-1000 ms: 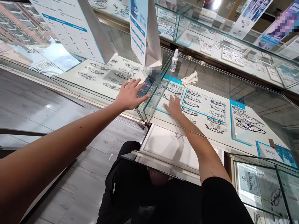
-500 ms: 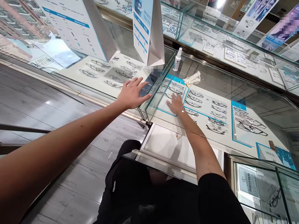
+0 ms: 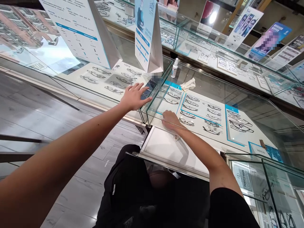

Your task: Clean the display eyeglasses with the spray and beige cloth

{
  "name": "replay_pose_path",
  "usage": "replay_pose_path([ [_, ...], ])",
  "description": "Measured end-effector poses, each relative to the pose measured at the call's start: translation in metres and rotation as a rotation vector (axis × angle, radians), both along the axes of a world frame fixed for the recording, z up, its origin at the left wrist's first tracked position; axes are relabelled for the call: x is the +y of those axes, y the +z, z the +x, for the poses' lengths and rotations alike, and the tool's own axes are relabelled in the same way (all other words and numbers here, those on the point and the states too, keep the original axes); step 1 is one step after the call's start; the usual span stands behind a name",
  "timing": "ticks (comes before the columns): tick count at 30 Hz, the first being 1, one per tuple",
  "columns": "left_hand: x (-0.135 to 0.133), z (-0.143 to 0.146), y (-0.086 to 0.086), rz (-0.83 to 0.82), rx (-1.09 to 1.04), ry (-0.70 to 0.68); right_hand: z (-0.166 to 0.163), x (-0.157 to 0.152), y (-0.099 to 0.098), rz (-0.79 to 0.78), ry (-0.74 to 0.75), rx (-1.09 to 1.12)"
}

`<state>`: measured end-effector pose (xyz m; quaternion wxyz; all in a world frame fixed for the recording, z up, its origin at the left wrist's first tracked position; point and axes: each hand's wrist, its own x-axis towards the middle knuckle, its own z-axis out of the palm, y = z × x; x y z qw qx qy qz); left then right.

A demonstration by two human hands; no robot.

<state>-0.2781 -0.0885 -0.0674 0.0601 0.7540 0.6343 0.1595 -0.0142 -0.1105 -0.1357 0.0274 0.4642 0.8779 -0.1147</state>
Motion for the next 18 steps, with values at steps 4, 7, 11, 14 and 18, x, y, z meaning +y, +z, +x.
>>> replay_pose_path([
  [4, 0.001, 0.000, -0.001, 0.003, 0.012, -0.006, 0.013, -0.068, 0.035, -0.109, 0.153, -0.021],
  [7, 0.004, 0.001, -0.002, -0.001, 0.010, 0.002, 0.034, -0.110, 0.068, -0.174, 0.184, -0.074],
  [11, 0.005, 0.002, -0.001, -0.013, 0.006, -0.004, 0.087, -0.131, 0.114, -0.076, 0.026, -0.153],
  [14, 0.004, 0.003, 0.001, -0.010, -0.004, -0.006, 0.154, -0.122, 0.140, 0.135, -0.199, -0.159],
  [18, 0.002, 0.005, 0.003, -0.023, -0.012, 0.000, 0.264, -0.099, 0.156, 0.379, -0.427, -0.195],
])
